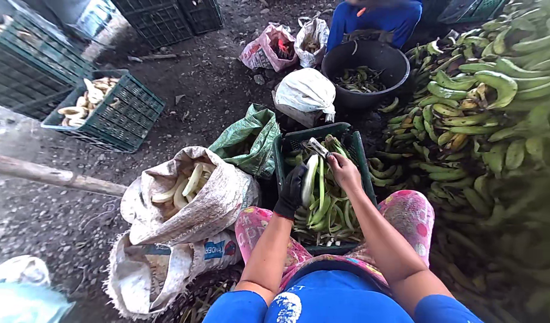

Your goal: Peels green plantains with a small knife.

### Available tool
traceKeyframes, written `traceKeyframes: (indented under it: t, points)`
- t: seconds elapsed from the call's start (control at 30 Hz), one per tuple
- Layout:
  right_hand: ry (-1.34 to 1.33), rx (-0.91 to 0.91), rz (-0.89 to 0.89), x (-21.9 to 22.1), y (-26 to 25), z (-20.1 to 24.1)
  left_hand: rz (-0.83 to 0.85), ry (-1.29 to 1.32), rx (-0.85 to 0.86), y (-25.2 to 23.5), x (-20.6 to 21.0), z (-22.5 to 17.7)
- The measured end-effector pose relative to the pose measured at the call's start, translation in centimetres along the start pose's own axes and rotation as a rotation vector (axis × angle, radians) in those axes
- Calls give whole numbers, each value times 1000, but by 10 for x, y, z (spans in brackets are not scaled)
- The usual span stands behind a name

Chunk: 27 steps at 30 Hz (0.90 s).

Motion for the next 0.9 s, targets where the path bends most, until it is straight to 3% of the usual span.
traceKeyframes:
  t: [0.07,0.17,0.23,0.3,0.4,0.53,0.67,0.73,0.83,0.9]
  points:
    - [2,-64,20,0,2,3,-43,95,-11,0,-4,2]
    - [140,-363,24,19,31,4,-24,310,-11,-1,-16,17]
    - [274,-583,-91,30,51,0,29,515,-37,-6,-22,29]
    - [341,-652,-184,33,61,-5,5,477,-48,-8,-25,30]
    - [334,-589,-188,24,56,-4,21,454,-39,-11,-12,27]
    - [168,-322,-132,-1,19,-7,74,489,58,-7,8,18]
    - [-87,-135,-75,-24,-9,-17,1,85,133,3,1,8]
    - [-100,-145,-65,-28,-5,-22,-25,-140,80,1,-12,9]
    - [-48,-102,-27,-28,2,-44,-118,-235,-141,5,-37,18]
    - [-20,-87,-6,-31,8,-62,-193,-368,-187,13,-71,13]
Point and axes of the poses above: each hand's wrist, its own y-axis away from the middle knuckle, its own x-axis out of the palm, z = x × y, the point moved 5 cm from there along -y, towards the middle knuckle, and after that the axes turned 13 degrees about z, right-handed, at the moved point
